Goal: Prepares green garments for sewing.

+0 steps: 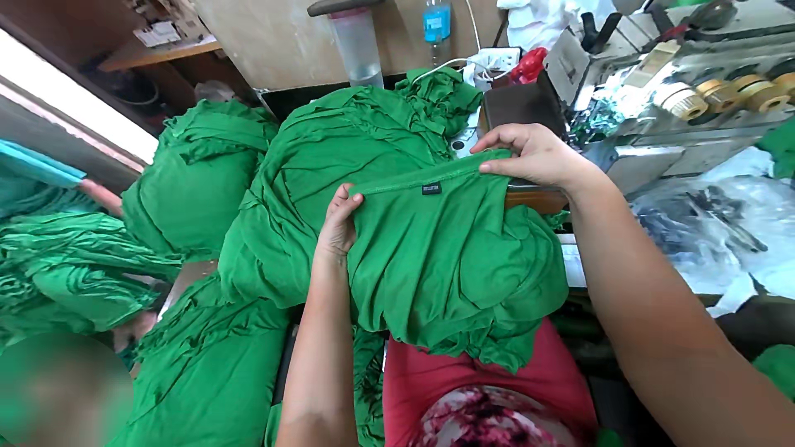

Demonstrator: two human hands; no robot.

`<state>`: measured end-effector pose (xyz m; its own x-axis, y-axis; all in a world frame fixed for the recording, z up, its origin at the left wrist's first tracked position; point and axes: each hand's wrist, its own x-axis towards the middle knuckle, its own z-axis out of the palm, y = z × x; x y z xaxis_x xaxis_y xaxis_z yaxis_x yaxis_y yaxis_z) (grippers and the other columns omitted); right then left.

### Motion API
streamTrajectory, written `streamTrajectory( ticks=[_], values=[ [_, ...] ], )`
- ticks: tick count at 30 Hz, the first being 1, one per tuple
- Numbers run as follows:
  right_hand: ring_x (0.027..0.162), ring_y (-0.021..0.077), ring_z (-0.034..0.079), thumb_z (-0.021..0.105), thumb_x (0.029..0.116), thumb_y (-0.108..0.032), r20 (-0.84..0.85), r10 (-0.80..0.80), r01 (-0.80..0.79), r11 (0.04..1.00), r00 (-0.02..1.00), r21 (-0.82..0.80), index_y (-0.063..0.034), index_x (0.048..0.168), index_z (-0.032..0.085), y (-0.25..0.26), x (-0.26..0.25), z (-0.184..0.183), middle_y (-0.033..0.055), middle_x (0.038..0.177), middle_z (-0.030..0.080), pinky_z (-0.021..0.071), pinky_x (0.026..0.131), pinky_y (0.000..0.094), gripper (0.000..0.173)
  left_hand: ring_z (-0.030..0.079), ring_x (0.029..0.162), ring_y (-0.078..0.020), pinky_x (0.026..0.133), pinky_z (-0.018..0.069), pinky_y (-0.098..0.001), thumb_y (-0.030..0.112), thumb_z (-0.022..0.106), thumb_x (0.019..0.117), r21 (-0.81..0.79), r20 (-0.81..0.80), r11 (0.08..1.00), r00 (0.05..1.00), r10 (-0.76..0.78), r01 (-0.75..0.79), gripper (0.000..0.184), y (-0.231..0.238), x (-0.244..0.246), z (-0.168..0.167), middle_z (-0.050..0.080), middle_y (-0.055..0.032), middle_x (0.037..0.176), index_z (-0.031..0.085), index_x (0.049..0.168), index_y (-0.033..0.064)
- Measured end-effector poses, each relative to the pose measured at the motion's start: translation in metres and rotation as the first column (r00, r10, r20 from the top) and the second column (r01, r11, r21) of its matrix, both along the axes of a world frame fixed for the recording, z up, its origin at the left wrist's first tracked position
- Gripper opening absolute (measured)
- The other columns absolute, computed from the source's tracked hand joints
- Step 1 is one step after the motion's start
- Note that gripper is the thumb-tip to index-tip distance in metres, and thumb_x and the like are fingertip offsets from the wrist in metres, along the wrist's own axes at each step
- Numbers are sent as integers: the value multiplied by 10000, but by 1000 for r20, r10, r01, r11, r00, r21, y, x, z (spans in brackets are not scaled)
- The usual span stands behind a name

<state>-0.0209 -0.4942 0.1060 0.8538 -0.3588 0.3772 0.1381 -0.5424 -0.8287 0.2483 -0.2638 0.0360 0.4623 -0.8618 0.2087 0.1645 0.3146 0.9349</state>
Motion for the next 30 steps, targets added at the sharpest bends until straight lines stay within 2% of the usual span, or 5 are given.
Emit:
streamTrajectory(
  ticks=[18,23,27,29,30],
  values=[
    [875,-1,667,600,890,-27,-22,-20,19,999,1000,-34,-21,1160,671,0,-1,1,16,1051,722,564,778,188,279,670,715,7,628,570,-182,163,531,958,107,80,994,997,1,-9,154,4,-6,8,700,92,850,590,1067,254],
    [993,44,662,564,955,-41,-42,-54,54,998,998,-16,-9,1233,642,6,-8,14,69,1157,696,553,887,235,291,641,913,-110,816,547,-339,118,576,984,403,553,914,809,-199,-50,295,29,-3,56,674,-46,1077,610,1273,67],
    [1120,103,651,537,1016,-111,71,-80,97,953,994,-286,-29,1257,661,14,-7,27,88,1234,691,529,987,319,283,607,740,-96,698,529,-313,95,618,982,341,817,917,549,-179,-209,123,65,-15,107,675,-55,874,697,1009,4],
    [1160,132,660,544,1016,-126,284,4,119,902,959,-415,-26,1259,670,0,4,37,100,1245,697,542,1015,330,291,546,687,-43,673,506,-226,17,586,978,259,763,948,641,-83,-186,103,80,-32,139,615,-25,796,644,894,3],
    [1148,114,657,536,1012,-118,295,-17,151,888,955,-434,-28,1264,666,6,3,59,95,1244,694,536,1005,310,298,549,627,43,601,499,-134,91,567,953,170,704,981,708,-54,-95,140,83,-38,149,602,70,726,618,826,119]
  ],
)
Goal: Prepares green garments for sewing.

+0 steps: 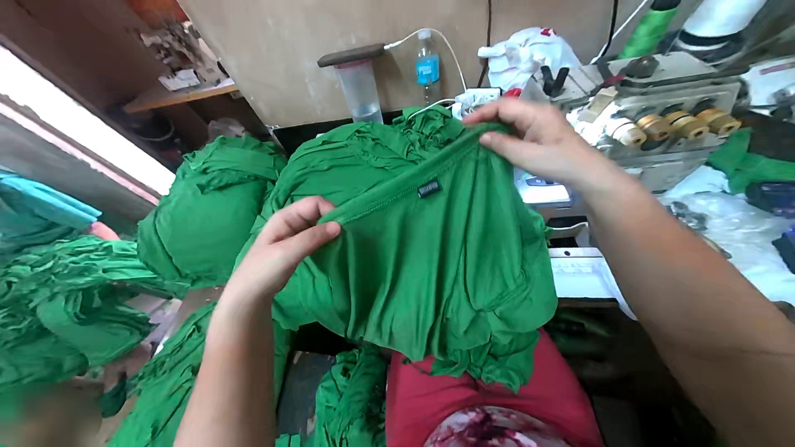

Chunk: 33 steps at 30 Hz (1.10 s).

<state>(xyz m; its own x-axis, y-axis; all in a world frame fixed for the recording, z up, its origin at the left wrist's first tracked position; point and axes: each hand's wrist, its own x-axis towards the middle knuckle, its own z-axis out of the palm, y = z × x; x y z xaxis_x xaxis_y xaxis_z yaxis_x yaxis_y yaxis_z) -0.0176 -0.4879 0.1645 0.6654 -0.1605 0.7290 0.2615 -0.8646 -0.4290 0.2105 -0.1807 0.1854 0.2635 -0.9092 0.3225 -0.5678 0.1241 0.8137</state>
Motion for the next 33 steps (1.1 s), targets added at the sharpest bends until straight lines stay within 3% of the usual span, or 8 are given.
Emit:
streamTrajectory(
  ticks=[4,11,15,19,23,26,29,33],
  values=[
    [926,-34,625,461,1017,-88,-71,-45,48,998,996,38,-60,1196,673,48,-12,95,-17,1085,685,530,837,171,279,639,821,49,707,541,-137,426,648,973,-235,-110,882,890,-442,409,151,-5,0,32,681,151,922,705,987,287],
    [764,-9,686,641,1015,-216,-264,290,-287,957,920,52,-74,1192,694,42,-39,153,-40,932,730,616,648,201,233,685,841,-41,761,596,-256,173,352,1105,-428,-447,889,893,-53,-161,177,-68,-13,94,683,75,910,527,1136,173],
    [657,-25,653,577,1012,-199,-284,-149,158,987,947,8,-135,1022,708,87,-81,179,-80,787,704,564,582,171,146,660,770,-55,717,581,-259,167,356,1114,-580,-494,784,861,-120,-223,172,-116,-59,150,628,35,854,521,1128,121],
    [927,6,639,549,952,-157,-89,-201,204,979,975,24,-121,996,725,86,-110,203,-46,1070,666,557,795,196,185,648,780,-59,715,568,-263,161,364,1100,-677,-424,722,878,-223,-143,173,-140,-90,188,618,24,867,528,1130,113],
    [772,20,670,445,904,-2,-50,-25,39,955,998,293,-90,1046,667,93,-119,213,-37,918,711,581,682,203,278,681,806,-89,724,587,-293,184,381,1101,-586,-439,811,840,-319,2,183,-140,-104,195,666,10,884,550,1152,134],
    [811,43,669,395,947,-119,-129,-74,117,925,989,361,-94,1153,658,100,-116,209,-17,954,704,575,705,239,335,697,807,-83,731,598,-277,173,367,1103,-523,-438,843,808,-394,127,190,-132,-103,186,689,15,876,555,1091,144],
    [780,29,643,564,1014,-333,-142,-236,266,931,961,250,-104,1049,705,104,-112,203,-35,867,685,554,716,258,271,703,824,-80,739,598,-262,152,354,1094,-480,-380,848,818,-431,224,227,-123,-97,177,706,9,896,578,1061,149],
    [604,25,639,765,892,-137,-106,-216,235,947,971,221,-79,851,721,94,-109,197,-14,710,696,540,562,203,84,707,835,-73,744,599,-257,143,348,1072,-448,-333,845,823,-461,292,243,-118,-89,166,719,1,913,587,1034,161]
  ],
)
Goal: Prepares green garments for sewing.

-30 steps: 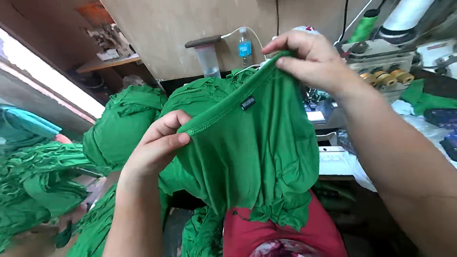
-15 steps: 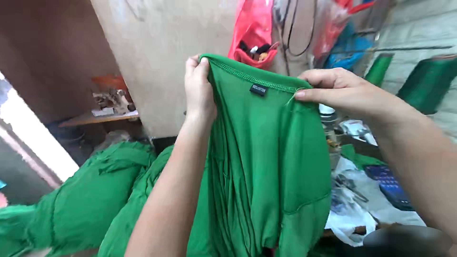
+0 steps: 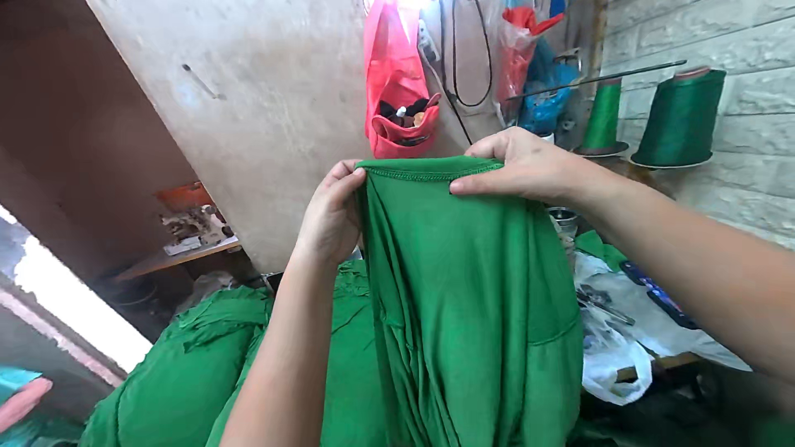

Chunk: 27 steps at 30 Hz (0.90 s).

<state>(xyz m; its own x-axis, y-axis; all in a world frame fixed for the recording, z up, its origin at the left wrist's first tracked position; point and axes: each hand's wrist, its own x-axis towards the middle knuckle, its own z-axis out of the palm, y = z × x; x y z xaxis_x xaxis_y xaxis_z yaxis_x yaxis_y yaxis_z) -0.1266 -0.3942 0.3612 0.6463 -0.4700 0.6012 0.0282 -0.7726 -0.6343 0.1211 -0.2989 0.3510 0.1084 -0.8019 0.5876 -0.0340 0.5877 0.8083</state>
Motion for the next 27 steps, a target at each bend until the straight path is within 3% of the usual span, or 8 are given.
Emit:
streamTrajectory(
  ticks=[4,10,14,18,27],
  values=[
    [617,28,655,752,887,-59,15,25,-26,999,1000,35,-67,860,728,-5,-5,-4,-5,731,713,552,573,187,37,691,746,-18,662,576,-185,205,421,1079,28,68,1000,998,-3,1,228,1,6,-13,714,42,862,632,993,199],
    [586,25,636,748,882,-39,-37,-8,11,996,999,91,-59,836,712,-19,-14,-10,-5,691,691,540,556,189,62,686,760,-53,657,575,-236,250,393,1061,175,93,982,994,49,-64,243,-5,7,-28,703,25,873,613,988,181],
    [622,55,660,743,892,-27,-78,-8,20,987,997,162,-40,887,704,-28,-13,-18,20,735,704,562,587,207,41,680,767,-61,657,570,-248,243,395,1049,234,55,971,998,39,-51,212,-9,10,-41,693,19,874,585,979,180],
    [643,59,669,734,891,-18,-86,9,8,979,996,202,-45,928,687,-40,-10,-27,21,762,707,571,608,211,66,676,754,-33,644,564,-223,258,474,999,238,57,970,998,36,-49,145,-12,17,-56,699,44,869,598,944,207],
    [667,65,666,720,890,-28,-105,48,-26,978,993,209,-53,950,675,-56,-6,-45,15,784,695,575,630,218,79,660,706,-36,614,560,-227,259,515,951,235,117,971,993,11,-38,120,-13,35,-80,688,46,815,622,916,217]
  ],
)
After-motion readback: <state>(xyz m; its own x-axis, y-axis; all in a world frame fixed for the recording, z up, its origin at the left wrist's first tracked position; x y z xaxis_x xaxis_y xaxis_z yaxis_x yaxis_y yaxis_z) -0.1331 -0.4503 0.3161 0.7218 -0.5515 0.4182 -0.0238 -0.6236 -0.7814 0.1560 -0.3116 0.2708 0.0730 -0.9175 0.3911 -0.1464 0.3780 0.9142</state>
